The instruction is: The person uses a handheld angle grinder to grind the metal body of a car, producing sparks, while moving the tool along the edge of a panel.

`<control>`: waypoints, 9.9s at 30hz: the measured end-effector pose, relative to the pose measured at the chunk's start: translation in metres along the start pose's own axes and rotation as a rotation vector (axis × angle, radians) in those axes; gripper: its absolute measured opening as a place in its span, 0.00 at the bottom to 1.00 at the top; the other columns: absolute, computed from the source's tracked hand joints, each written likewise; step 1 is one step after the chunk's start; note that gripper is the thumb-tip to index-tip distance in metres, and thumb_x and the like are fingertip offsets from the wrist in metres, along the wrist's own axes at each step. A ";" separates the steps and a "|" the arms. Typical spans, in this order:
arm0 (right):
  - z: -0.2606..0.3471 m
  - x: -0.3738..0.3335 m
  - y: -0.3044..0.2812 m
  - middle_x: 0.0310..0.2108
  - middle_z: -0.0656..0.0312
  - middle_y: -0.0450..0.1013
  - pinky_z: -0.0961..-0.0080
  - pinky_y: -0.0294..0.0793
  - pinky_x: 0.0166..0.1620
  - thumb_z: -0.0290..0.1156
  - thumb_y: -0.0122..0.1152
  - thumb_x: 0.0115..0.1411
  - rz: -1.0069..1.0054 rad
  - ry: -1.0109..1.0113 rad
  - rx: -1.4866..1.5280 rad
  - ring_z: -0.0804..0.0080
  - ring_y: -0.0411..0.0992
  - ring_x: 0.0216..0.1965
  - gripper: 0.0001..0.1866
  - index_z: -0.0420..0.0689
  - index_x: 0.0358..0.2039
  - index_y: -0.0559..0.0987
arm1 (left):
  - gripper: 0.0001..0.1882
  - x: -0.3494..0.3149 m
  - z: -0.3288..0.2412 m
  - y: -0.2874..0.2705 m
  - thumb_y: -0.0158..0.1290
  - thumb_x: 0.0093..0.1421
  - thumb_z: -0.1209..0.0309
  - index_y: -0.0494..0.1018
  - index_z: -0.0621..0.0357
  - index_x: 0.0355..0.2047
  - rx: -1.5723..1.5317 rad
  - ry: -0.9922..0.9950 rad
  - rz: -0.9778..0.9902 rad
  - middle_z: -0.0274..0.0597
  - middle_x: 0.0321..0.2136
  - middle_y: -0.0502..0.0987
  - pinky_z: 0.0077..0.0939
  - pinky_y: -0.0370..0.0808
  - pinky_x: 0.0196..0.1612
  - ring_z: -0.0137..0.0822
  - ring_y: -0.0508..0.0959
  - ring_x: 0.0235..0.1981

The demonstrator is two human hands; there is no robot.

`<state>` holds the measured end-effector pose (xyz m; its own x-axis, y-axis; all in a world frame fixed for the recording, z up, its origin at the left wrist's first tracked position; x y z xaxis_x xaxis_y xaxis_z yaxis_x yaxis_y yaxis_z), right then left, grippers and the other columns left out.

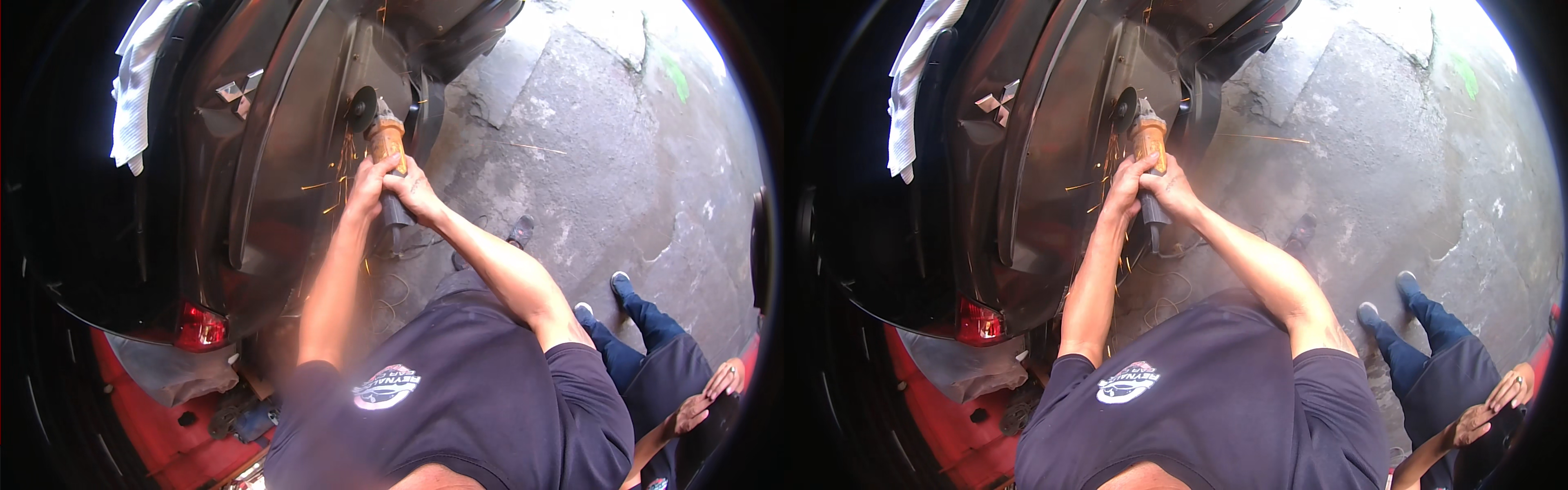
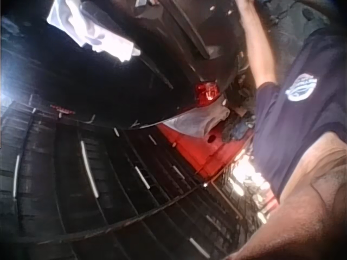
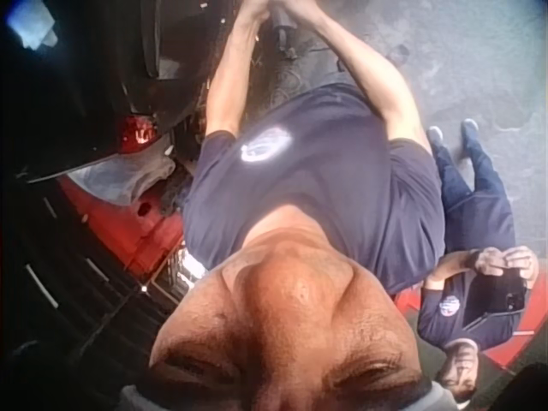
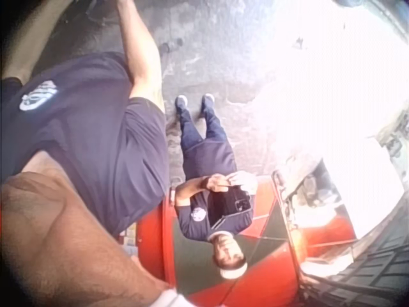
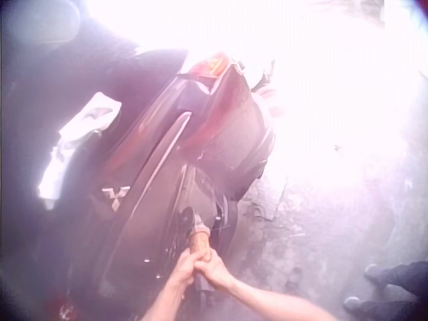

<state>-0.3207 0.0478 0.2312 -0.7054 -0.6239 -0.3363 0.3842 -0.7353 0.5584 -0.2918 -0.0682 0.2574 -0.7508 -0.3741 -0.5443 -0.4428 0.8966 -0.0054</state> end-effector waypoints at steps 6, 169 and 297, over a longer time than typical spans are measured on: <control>0.010 0.009 0.000 0.47 0.53 0.73 0.72 0.74 0.51 0.34 0.65 0.52 0.006 0.016 0.056 0.68 0.74 0.47 0.34 0.34 0.58 0.67 | 0.18 0.016 -0.005 0.001 0.61 0.61 0.67 0.72 0.65 0.47 -0.048 0.014 0.020 0.42 0.36 0.79 0.29 0.78 0.42 0.32 0.80 0.36; 0.013 0.054 -0.022 0.48 0.50 0.75 0.71 0.74 0.50 0.37 0.67 0.51 0.006 0.018 0.063 0.66 0.75 0.47 0.38 0.32 0.60 0.66 | 0.20 0.058 -0.019 0.017 0.61 0.62 0.62 0.73 0.65 0.46 0.010 0.019 -0.037 0.44 0.36 0.79 0.31 0.79 0.40 0.34 0.81 0.34; 0.029 0.063 -0.030 0.47 0.57 0.73 0.74 0.75 0.48 0.38 0.68 0.54 0.111 0.041 0.120 0.71 0.74 0.45 0.35 0.38 0.59 0.67 | 0.17 0.069 -0.032 0.026 0.60 0.61 0.65 0.75 0.67 0.43 0.026 0.001 -0.062 0.45 0.34 0.80 0.30 0.78 0.39 0.34 0.81 0.34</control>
<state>-0.3941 0.0384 0.2153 -0.6370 -0.7115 -0.2967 0.3829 -0.6261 0.6793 -0.3708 -0.0782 0.2469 -0.7230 -0.4293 -0.5413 -0.4757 0.8775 -0.0605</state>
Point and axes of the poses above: each hand's wrist, its own x-axis towards the middle knuckle, its own y-axis out of the palm, z = x × y, the point moved 2 cm from there along x, towards the middle knuckle
